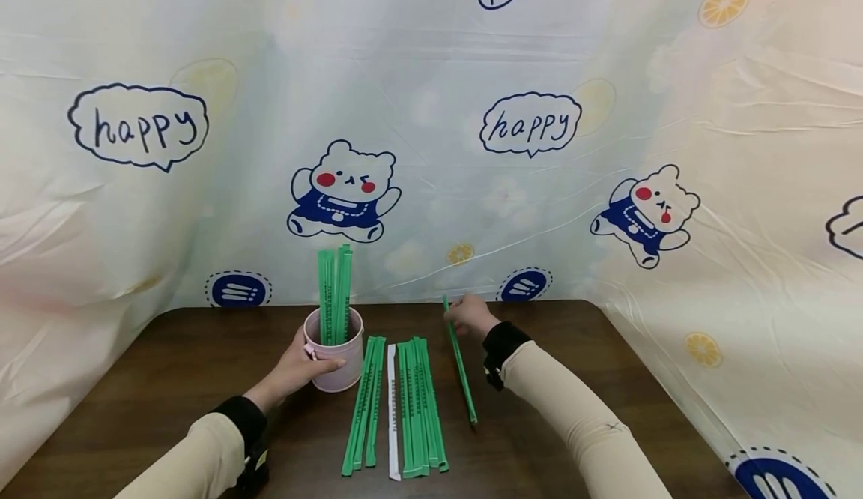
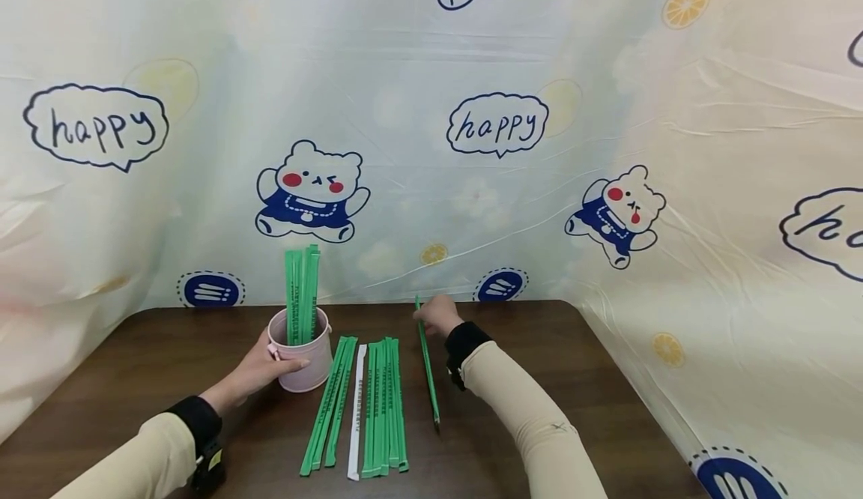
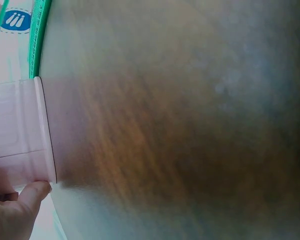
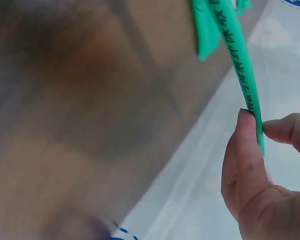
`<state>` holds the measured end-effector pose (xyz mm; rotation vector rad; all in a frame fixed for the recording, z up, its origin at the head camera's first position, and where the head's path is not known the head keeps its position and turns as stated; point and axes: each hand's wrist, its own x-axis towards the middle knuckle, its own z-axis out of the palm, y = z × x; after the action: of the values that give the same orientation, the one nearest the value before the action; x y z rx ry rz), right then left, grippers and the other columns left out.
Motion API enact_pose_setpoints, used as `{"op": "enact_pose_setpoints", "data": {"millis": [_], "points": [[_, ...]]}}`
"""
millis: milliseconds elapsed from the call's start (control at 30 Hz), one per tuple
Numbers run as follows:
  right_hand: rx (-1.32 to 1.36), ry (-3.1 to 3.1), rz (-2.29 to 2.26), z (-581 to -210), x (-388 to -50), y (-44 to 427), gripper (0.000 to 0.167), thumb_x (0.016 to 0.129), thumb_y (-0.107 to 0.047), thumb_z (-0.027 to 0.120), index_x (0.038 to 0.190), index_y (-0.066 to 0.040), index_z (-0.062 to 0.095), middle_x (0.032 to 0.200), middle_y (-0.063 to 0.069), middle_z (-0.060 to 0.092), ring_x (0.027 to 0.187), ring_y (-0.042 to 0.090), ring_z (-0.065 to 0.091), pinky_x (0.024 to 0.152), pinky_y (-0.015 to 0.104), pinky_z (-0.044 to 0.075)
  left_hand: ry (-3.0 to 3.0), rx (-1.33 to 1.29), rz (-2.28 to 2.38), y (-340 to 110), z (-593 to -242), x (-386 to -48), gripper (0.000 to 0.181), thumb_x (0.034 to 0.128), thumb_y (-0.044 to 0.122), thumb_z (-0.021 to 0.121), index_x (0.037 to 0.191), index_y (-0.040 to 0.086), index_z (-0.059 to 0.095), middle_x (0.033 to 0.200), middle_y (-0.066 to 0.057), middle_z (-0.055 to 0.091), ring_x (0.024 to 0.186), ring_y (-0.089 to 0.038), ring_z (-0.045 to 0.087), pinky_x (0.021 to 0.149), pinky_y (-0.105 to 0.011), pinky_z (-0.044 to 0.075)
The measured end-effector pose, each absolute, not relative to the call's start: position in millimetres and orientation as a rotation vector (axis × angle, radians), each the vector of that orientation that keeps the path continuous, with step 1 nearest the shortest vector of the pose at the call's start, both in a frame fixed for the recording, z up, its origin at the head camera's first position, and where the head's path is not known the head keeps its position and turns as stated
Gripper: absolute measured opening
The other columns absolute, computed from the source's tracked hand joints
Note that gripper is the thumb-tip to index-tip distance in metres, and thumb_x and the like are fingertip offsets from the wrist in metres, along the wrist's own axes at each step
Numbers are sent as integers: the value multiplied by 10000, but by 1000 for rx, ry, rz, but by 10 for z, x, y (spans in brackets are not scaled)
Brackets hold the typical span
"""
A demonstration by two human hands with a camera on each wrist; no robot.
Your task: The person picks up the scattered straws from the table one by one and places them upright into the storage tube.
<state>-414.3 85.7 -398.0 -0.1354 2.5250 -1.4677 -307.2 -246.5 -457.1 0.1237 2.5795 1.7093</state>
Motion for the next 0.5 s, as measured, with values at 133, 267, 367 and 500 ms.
{"op": "enact_pose_setpoints", "data": {"millis": [133,267,367,500], "points": [[-133,2538,-1558,-3783,-4188,859,85,936,1,621,1017,17,607,826,5,544,652,103,525,596,248,510,2572,127,1714,-2463,-4565,-3076,1093,898,266,778,1613,49,-20,1619,-280,232,1452,-476,333,1186,-716,280],[-167,2566,-1633,-3562,-4230,850,238,960,-20,601,1180,70,603,946,73,604,759,129,596,763,328,619,2567,124,1713,-2466,-4563,-3080,1094,903,267,774,1614,46,-28,1625,-285,219,1461,-480,320,1190,-715,274],[-225,2582,-1697,-3388,-4252,833,285,968,-16,584,1233,88,601,1111,174,640,852,176,648,876,398,627,2567,126,1713,-2470,-4569,-3081,1089,906,262,768,1614,45,-29,1627,-286,214,1464,-479,315,1191,-711,278],[-315,2593,-1774,-3136,-4253,780,343,973,-19,564,1298,91,583,1254,253,615,1044,321,677,942,425,608,2566,127,1708,-2468,-4572,-3083,1081,910,261,763,1615,53,-29,1628,-283,216,1460,-477,320,1188,-712,284]]}}
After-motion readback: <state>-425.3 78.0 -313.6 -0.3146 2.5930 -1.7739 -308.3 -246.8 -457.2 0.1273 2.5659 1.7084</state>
